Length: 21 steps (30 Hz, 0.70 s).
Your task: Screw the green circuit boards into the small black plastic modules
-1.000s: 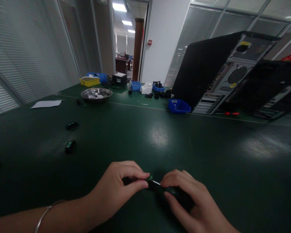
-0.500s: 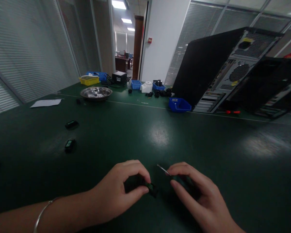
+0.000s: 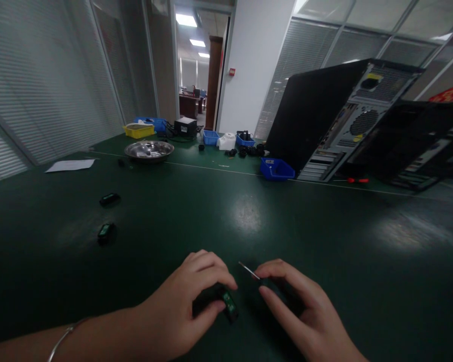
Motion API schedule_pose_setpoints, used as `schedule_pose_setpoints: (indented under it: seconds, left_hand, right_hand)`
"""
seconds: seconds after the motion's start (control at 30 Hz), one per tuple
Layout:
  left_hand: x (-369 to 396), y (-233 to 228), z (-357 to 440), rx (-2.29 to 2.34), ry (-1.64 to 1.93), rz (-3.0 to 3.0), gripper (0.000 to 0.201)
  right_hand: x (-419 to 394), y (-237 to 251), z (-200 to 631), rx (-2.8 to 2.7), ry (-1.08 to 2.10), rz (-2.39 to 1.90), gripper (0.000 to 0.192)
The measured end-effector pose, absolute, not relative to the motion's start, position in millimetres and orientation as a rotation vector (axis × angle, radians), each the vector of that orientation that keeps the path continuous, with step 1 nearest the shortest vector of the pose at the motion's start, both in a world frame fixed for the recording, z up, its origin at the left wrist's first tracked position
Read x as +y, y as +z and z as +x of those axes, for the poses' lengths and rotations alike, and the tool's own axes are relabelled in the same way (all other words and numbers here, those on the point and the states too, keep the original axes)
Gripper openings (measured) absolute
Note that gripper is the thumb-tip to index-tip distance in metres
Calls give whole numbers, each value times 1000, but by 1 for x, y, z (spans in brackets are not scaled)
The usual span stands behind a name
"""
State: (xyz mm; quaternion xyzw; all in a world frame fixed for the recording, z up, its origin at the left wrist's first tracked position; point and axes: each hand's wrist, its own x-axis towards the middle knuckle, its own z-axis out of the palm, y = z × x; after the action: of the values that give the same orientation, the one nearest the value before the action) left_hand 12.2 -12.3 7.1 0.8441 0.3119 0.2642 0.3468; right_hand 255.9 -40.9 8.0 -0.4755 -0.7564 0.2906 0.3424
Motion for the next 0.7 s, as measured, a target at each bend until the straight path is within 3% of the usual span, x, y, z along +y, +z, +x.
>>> schedule_pose_setpoints:
  seconds: [0.27, 0.5, 0.7]
  left_hand:
    - [-11, 2, 12, 604, 843, 2624, 20]
    - [-13, 7, 16, 416, 901, 2976, 32]
    - [-19, 17, 17, 393, 985, 3082, 42]
  right_hand:
    - [-43, 13, 251, -2090, 735, -1094, 25]
    - [-47, 2, 248, -2257, 714, -1030, 14]
    - [-46, 0, 246, -2258, 765, -1022, 17]
